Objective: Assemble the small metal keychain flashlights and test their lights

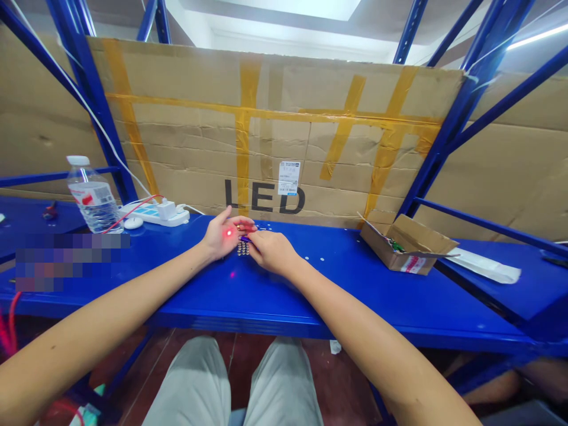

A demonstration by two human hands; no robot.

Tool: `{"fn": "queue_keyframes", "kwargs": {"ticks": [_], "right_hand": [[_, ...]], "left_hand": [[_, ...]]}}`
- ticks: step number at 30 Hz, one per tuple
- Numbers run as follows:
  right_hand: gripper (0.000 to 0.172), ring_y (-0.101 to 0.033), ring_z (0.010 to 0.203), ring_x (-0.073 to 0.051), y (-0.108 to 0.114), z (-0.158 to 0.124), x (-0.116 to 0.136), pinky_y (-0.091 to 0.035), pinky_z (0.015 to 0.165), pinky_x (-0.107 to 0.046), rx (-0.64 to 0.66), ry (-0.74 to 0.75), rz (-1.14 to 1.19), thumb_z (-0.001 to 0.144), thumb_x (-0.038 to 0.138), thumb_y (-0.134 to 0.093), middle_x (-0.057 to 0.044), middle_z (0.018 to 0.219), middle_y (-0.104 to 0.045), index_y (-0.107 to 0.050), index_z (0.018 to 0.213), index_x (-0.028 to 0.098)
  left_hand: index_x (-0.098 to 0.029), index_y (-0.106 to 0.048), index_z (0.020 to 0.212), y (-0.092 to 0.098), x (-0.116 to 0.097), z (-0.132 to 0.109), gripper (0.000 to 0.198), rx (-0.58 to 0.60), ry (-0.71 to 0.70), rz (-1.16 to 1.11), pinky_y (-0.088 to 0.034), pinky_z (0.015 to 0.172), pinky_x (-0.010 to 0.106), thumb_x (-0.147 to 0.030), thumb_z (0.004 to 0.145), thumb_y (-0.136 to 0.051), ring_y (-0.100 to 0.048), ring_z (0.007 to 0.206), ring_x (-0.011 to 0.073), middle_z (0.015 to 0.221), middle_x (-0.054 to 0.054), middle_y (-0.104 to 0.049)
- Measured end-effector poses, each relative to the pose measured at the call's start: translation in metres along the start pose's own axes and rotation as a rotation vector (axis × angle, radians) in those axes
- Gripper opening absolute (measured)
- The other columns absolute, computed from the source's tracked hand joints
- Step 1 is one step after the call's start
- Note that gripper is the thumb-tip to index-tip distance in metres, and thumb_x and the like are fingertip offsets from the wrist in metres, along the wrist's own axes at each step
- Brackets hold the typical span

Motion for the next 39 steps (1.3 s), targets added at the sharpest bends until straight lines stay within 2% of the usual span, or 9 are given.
{"fn": "queue_keyframes", "kwargs": {"ticks": [17,31,39], "right_hand": [[0.023,-0.068,0.100,-0.022,-0.0002,-0.0009,-0.0028,-0.049,0.085,-0.031,0.045,-0.046,0.026,0.097,0.022,-0.049,-0.015,0.112,-0.072,-0.065,0.111,0.015],[0.023,-0.069,0.095,-0.022,-0.0010,0.0000,-0.0047,-0.049,0.080,-0.031,0.040,-0.017,-0.018,0.096,0.023,-0.049,-0.012,0.108,-0.074,-0.068,0.108,0.016],[0.026,-0.068,0.105,-0.024,0.0011,-0.0002,-0.0055,-0.052,0.086,-0.033,0.027,-0.031,-0.001,0.095,0.021,-0.051,-0.013,0.120,-0.072,-0.067,0.115,0.017]], "left_hand": [[-0.011,-0.075,0.078,-0.0007,0.0011,-0.0001,0.065,0.005,0.009,0.037,-0.049,0.088,0.038,-0.064,0.091,-0.040,-0.066,0.085,0.0256,0.080,0.016,-0.072],[-0.011,-0.075,0.080,-0.0039,0.0010,-0.0006,0.065,0.047,0.011,0.034,-0.049,0.087,0.039,-0.066,0.090,-0.042,-0.066,0.086,0.0258,0.081,0.016,-0.072],[-0.011,-0.075,0.081,-0.0061,0.0008,-0.0013,0.066,0.063,0.019,0.036,-0.050,0.085,0.037,-0.069,0.088,-0.043,-0.066,0.085,0.0251,0.081,0.015,-0.072]]}}
Point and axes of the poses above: each hand's wrist, its own z-axis towards the middle knuckle, its own y-axis out of the back of the hand, x = y × z, the point moved 9 cm from there along z, towards the middle knuckle
